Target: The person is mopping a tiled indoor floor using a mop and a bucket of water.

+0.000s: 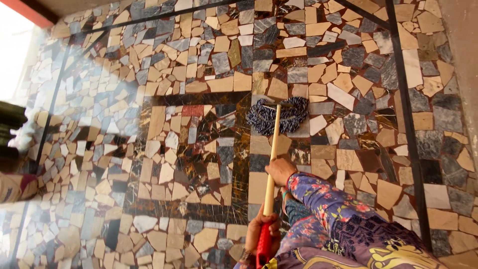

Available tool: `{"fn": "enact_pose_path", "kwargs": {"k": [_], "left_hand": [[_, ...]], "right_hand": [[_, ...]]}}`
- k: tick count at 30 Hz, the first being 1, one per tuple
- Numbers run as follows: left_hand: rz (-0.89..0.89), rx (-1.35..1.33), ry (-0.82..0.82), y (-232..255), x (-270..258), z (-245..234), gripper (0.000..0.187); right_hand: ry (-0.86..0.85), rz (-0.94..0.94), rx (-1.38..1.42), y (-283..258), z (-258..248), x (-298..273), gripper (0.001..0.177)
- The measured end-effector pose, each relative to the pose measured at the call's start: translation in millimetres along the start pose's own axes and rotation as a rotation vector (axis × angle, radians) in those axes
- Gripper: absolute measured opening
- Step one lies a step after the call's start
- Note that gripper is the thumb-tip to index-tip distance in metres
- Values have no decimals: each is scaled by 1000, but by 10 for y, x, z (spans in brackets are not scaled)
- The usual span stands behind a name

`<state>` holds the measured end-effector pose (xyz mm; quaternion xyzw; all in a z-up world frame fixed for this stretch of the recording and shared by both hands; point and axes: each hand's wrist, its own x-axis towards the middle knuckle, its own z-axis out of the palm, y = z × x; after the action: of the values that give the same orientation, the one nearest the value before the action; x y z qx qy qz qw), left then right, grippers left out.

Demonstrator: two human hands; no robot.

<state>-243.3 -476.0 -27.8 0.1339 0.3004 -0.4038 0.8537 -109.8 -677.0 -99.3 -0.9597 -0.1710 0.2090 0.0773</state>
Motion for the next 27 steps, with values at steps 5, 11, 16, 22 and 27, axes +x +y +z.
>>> {"fn": "enact_pose_path", "kwargs": {"k": [5,11,16,22,27], "left_hand": [[-17,69,103,-336,-1311,-945,77],[-66,-2,130,-440,-2345,-1129,75],[88,528,563,-691,-2915,7,64],[723,1515,261,-814,-2753,-551,39],[979,1814,201,-934,-2404,475,30]], "right_hand": [[-32,-142,20,-1201,473,-840,22],[-61,-224,-32,-2084,543,-1509,20],[127,-31,110,-2077,730,-1679,24],[236,140,358,-1862,928,-1500,17],[378,180,393,-1274,1104,-1206,22]]}}
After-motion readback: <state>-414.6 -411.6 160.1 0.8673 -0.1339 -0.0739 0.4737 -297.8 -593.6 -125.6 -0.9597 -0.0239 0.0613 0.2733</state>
